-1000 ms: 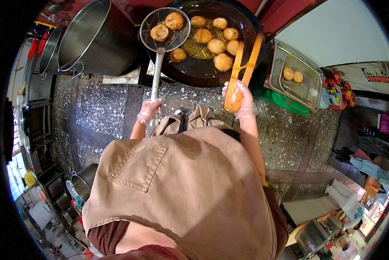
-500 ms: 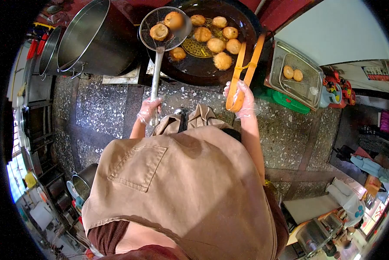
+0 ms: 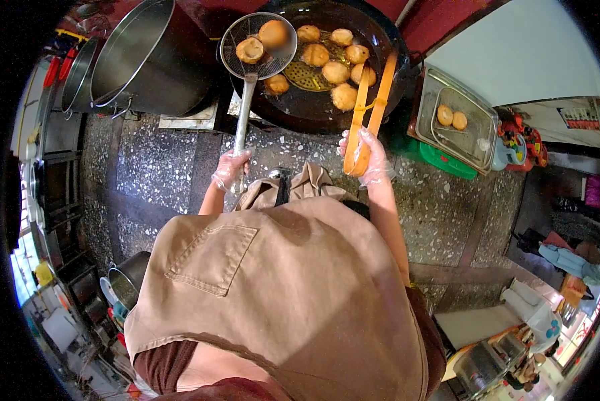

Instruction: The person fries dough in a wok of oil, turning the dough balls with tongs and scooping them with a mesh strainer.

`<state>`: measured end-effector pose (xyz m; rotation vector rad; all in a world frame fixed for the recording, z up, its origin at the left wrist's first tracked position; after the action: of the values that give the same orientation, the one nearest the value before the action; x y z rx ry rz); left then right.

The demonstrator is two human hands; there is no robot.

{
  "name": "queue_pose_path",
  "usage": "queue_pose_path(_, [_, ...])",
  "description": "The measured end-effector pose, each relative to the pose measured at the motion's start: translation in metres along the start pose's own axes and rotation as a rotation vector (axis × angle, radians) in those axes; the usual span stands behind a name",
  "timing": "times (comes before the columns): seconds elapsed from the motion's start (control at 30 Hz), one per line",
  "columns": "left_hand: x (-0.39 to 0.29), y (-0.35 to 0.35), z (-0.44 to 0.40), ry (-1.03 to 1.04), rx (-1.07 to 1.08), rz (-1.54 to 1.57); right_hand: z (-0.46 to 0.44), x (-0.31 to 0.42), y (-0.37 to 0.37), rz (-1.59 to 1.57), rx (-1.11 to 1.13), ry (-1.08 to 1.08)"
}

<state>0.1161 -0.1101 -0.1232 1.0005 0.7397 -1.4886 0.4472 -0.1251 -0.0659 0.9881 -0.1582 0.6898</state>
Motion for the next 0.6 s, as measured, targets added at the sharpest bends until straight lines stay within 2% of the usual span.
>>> queue_pose_path(0.23, [-0.011, 0.004, 0.004, -0.008, -0.044, 0.017, -0.003, -0.002, 0.001, 0.063, 0.033, -0.026])
queue_pose_path(0.3, [-0.013, 0.004, 0.006, -0.031, -0.049, -0.006, -0.006, 0.003, 0.008, 0.464, -0.042, -0.032])
queue_pose_path(0.33, [-0.013, 0.004, 0.005, -0.028, -0.052, -0.004, -0.01, 0.002, 0.014, 0.467, -0.038, -0.033])
queue_pose_path(0.4, [-0.012, 0.003, 0.005, -0.066, -0.043, -0.028, -0.009, 0.013, 0.053, 0.812, -0.109, -0.29])
queue_pose_path(0.43, [-0.009, 0.001, 0.004, -0.063, -0.044, -0.027, -0.024, 0.015, 0.048, 0.985, -0.111, -0.268])
queue_pose_path(0.47, [-0.006, 0.0, 0.002, -0.041, -0.041, -0.026, -0.043, 0.022, 0.04, 1.267, -0.184, -0.461])
queue_pose_path(0.53, [-0.008, 0.0, 0.002, -0.014, -0.036, -0.023, -0.059, 0.033, 0.064, 1.655, -0.315, -0.428])
queue_pose_path(0.6, [-0.014, 0.002, 0.007, -0.03, -0.058, -0.023, -0.065, 0.043, 0.094, 1.749, -0.352, -0.38])
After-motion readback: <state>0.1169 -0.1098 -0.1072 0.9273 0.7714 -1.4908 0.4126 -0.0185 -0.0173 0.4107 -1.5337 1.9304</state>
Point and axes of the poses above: each hand's wrist, its own z-axis away from the middle knuckle, its own y-axis out of the palm, x = y × z, the point moved 6 cm from there along -z, towards the middle knuckle, and after that the axes turned 9 degrees about y, right-handed, at the moved point
